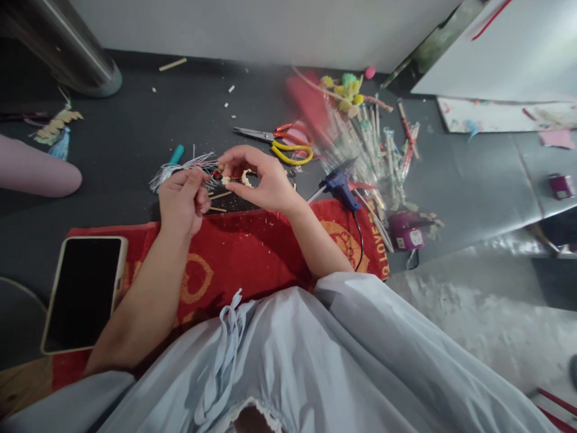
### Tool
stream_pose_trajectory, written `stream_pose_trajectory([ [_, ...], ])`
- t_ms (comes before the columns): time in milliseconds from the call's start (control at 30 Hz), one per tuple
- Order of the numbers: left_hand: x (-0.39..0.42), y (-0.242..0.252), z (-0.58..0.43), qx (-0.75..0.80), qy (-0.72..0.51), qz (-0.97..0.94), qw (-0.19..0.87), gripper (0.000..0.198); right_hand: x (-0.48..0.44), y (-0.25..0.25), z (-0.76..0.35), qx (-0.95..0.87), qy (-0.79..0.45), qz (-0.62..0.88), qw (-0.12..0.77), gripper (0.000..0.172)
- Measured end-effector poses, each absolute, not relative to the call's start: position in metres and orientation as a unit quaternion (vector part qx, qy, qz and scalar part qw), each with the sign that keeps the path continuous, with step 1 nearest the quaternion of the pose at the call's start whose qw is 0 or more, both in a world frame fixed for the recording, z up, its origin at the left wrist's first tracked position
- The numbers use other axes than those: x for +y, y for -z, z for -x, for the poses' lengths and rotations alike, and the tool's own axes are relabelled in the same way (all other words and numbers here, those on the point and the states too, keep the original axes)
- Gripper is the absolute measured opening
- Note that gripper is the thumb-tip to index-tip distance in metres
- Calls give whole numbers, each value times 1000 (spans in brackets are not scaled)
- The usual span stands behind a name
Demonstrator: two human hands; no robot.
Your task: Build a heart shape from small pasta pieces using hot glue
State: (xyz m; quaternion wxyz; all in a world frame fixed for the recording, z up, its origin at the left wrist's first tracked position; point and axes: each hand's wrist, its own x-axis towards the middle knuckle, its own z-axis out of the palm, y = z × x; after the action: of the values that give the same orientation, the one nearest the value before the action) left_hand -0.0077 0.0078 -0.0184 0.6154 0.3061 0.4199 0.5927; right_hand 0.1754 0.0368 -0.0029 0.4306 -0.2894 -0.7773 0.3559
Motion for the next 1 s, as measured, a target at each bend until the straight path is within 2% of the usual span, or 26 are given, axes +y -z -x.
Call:
stream_pose_trajectory([
  [167,3,10,5,413,-516,-321,678,43,37,4,-175,-784,-345,291,425,45],
  [333,0,1,5,428,-487,-307,697,36,35,1,-176,-793,-339,295,412,41],
  [467,0,0,8,417,-466,-298,721,32,35,-1,-176,-798,-339,308,391,47],
  [667,4,-6,12,422,-451,-209,758,22,36,-1,-176,-790,-335,304,413,52],
  [1000,10,-18,13,427,-451,-109,777,34,36,0,-176,-769,-332,350,420,50],
])
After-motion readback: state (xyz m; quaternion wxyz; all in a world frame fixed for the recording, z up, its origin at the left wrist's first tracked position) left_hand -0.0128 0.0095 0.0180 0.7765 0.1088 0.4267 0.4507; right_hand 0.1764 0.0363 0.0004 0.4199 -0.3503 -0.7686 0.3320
